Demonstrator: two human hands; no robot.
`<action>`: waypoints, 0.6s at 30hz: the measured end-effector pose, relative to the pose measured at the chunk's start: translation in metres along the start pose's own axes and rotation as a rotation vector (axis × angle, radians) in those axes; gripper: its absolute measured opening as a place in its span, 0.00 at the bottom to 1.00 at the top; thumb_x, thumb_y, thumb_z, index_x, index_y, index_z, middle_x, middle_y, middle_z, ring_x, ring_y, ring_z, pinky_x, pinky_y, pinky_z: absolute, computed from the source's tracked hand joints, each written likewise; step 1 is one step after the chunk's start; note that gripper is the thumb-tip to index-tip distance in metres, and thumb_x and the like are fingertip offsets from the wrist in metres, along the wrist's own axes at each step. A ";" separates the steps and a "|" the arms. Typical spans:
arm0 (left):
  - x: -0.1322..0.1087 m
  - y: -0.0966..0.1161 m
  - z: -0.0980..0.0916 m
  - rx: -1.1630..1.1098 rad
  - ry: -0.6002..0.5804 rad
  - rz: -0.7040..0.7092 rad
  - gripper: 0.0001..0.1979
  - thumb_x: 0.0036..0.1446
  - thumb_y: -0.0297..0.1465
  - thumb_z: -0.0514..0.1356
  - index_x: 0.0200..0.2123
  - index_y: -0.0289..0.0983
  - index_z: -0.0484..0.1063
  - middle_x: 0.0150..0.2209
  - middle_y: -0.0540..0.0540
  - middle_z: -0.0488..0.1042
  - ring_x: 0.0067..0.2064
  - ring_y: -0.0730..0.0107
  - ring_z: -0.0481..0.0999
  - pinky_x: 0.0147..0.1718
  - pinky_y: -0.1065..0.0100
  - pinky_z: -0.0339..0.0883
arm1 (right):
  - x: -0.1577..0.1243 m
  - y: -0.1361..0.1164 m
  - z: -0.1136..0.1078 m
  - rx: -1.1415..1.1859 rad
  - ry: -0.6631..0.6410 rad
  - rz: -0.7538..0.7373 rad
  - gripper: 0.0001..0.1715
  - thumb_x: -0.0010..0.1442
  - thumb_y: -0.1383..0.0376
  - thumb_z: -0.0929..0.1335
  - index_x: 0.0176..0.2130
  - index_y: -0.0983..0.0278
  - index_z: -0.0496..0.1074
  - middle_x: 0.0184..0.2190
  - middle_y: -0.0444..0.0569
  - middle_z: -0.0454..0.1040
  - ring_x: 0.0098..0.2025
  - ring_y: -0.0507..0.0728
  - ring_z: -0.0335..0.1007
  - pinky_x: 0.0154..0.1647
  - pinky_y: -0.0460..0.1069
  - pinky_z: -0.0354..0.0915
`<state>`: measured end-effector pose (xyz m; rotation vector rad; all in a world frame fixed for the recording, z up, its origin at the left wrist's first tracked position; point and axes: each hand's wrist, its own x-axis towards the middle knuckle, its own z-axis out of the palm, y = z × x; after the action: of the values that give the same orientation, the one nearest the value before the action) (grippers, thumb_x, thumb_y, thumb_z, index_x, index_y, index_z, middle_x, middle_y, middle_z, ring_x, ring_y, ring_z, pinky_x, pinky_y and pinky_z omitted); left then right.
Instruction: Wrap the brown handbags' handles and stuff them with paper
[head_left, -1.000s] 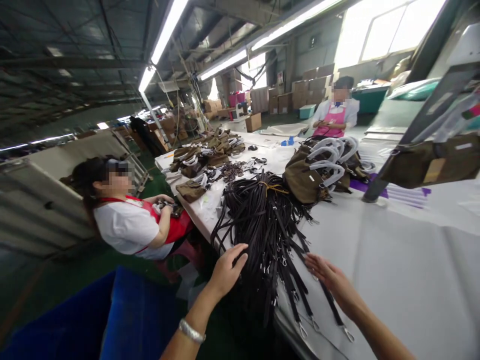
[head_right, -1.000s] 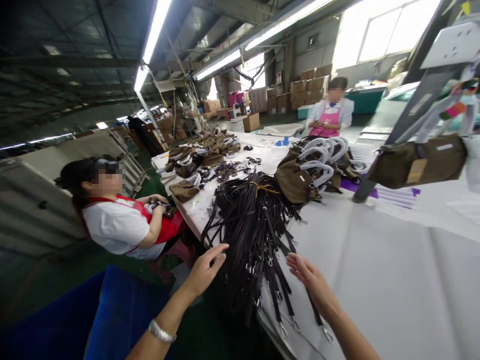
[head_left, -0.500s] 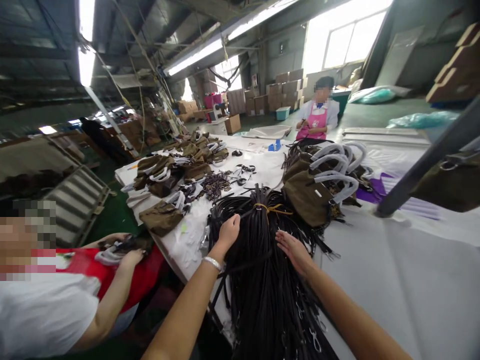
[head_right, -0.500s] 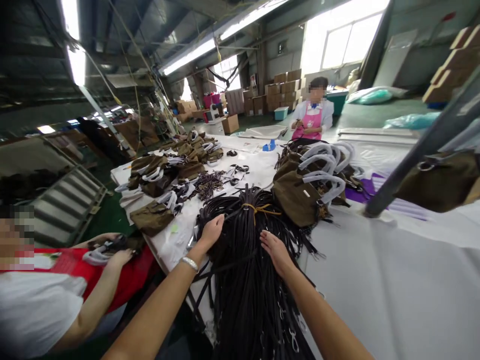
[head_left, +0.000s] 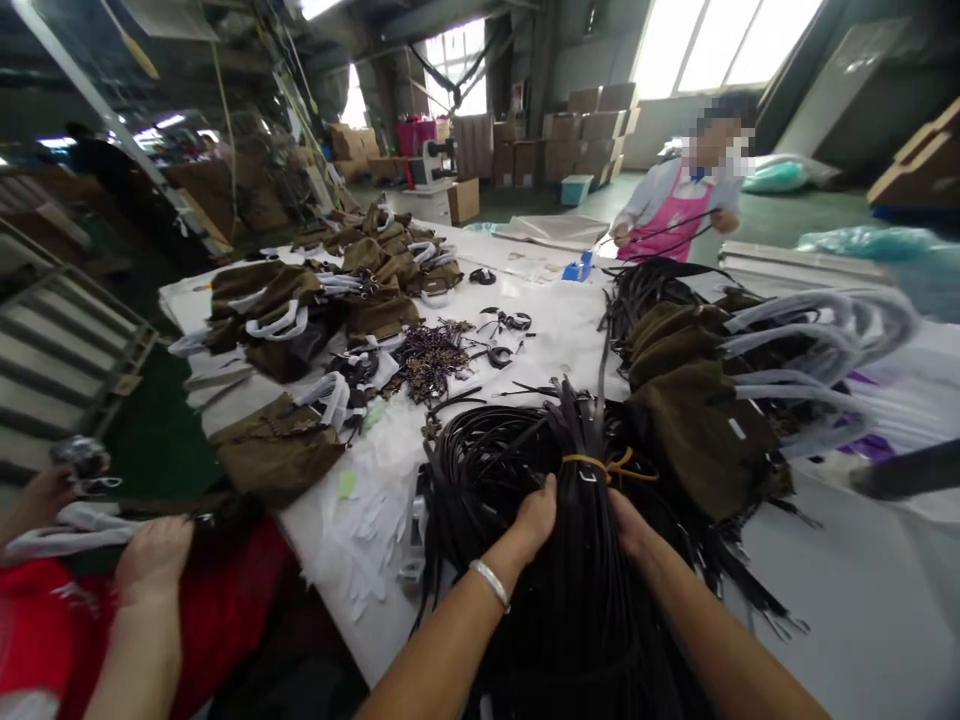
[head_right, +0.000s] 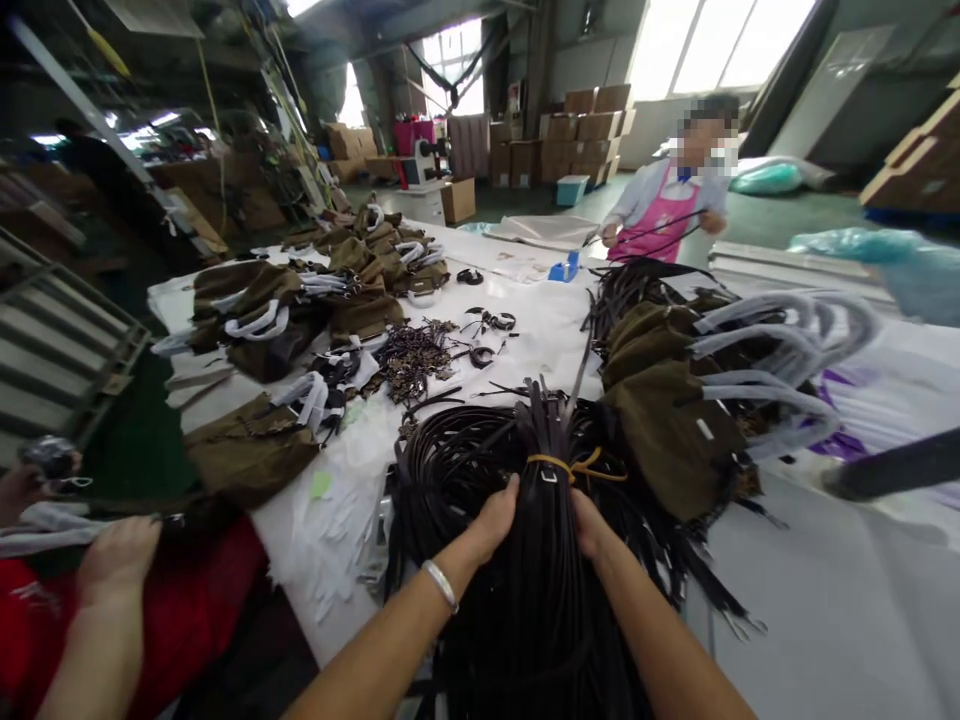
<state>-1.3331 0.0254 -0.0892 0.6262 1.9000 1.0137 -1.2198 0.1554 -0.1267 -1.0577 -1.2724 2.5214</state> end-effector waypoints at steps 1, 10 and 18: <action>-0.005 0.001 0.004 -0.017 0.005 0.005 0.30 0.70 0.49 0.46 0.46 0.31 0.77 0.48 0.37 0.79 0.53 0.55 0.77 0.57 0.50 0.65 | 0.003 -0.003 0.002 -0.006 -0.028 0.021 0.20 0.67 0.54 0.65 0.46 0.67 0.76 0.45 0.55 0.80 0.48 0.60 0.78 0.50 0.58 0.73; -0.082 -0.008 0.017 -0.097 0.166 -0.004 0.15 0.67 0.40 0.57 0.52 0.41 0.73 0.56 0.42 0.72 0.53 0.60 0.74 0.52 0.54 0.71 | 0.032 0.003 0.041 -0.006 -0.350 0.250 0.12 0.62 0.59 0.69 0.41 0.64 0.77 0.43 0.53 0.81 0.48 0.60 0.78 0.61 0.62 0.64; -0.074 -0.089 -0.118 -0.074 0.634 -0.058 0.30 0.61 0.53 0.52 0.56 0.40 0.72 0.59 0.42 0.74 0.63 0.49 0.69 0.64 0.48 0.60 | 0.070 0.050 0.058 -0.052 -0.373 0.085 0.18 0.59 0.46 0.71 0.44 0.52 0.79 0.47 0.41 0.81 0.55 0.57 0.75 0.64 0.59 0.60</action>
<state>-1.4014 -0.1245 -0.0958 0.2088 2.3878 1.3453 -1.2995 0.1128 -0.1783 -0.6808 -1.4112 2.8621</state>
